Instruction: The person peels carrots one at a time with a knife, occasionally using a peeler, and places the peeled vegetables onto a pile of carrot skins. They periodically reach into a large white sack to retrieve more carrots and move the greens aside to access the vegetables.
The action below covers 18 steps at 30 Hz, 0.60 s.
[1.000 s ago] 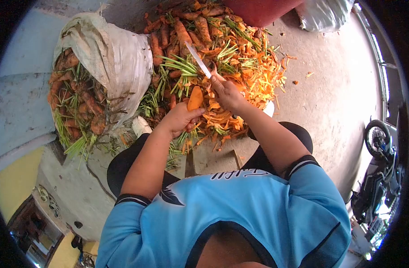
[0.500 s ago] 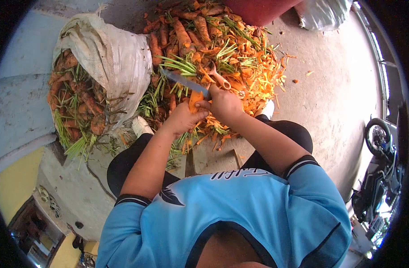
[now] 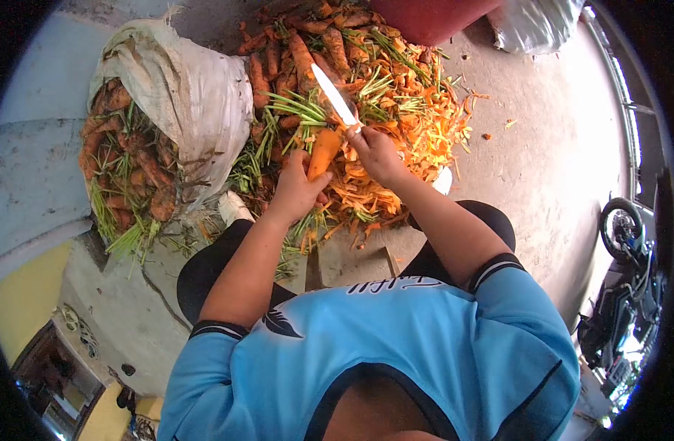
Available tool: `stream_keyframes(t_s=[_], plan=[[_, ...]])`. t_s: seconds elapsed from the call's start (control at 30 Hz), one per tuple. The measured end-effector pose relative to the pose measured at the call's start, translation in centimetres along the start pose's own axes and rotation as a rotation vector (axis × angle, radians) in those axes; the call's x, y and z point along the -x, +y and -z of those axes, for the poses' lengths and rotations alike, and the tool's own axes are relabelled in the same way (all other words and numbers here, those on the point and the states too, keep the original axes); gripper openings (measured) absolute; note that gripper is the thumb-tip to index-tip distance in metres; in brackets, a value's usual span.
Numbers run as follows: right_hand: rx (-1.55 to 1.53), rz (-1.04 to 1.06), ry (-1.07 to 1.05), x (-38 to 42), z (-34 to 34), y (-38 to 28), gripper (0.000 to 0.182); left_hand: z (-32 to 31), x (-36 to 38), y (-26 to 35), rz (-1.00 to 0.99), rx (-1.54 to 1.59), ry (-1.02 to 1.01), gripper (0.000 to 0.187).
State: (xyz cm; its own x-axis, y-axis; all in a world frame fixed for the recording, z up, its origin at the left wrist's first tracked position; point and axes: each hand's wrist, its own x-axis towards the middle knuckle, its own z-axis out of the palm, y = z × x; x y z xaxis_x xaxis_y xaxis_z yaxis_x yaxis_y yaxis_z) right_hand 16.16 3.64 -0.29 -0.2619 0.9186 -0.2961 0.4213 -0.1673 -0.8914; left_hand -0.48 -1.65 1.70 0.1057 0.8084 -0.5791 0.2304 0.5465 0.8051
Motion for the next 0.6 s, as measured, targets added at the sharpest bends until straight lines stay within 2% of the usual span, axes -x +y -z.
stream_keyframes(t_s=[0.07,0.13,0.17,0.23,0.33,0.37,0.43,0.47,0.57,0.6], plan=[[0.274,0.083,0.027,0.5,-0.2,-0.3,0.048,0.4,-0.3,0.0,-0.024,-0.1,0.025,0.033],[0.438,0.152,0.031,0.9,-0.9,0.6,0.053,0.1,-0.9,-1.6,-0.162,-0.293,0.118,0.033],[0.407,0.102,0.032,0.8,-0.9,0.8,0.053,0.0,-1.2,-2.5,-0.232,-0.391,0.164,0.034],[0.344,0.002,0.036,0.2,-0.8,0.6,0.053,-0.1,-0.8,-1.5,-0.191,-0.329,0.135,0.037],[-0.112,-0.375,-0.117,0.0,1.1,-1.5,0.046,-0.1,-0.6,-1.6,-0.229,-0.376,0.097,0.038],[-0.33,-0.429,-0.174,0.1,0.8,-1.0,0.043,-0.1,-0.7,-1.7,-0.258,-0.414,0.085,0.037],[-0.767,-0.531,-0.289,0.7,0.1,-0.4,0.036,0.1,-0.6,-1.5,-0.172,-0.261,-0.108,0.036],[-0.733,-0.57,-0.308,0.8,0.5,-0.3,0.031,0.2,-0.4,-1.3,-0.128,-0.182,-0.203,0.035],[-0.716,-0.435,-0.219,0.2,2.5,-2.4,0.028,1.8,1.0,1.6,0.082,0.532,-0.292,0.036],[-0.738,-0.374,-0.176,-0.4,4.3,-3.0,0.026,2.3,0.2,0.5,0.088,0.664,-0.211,0.04]])
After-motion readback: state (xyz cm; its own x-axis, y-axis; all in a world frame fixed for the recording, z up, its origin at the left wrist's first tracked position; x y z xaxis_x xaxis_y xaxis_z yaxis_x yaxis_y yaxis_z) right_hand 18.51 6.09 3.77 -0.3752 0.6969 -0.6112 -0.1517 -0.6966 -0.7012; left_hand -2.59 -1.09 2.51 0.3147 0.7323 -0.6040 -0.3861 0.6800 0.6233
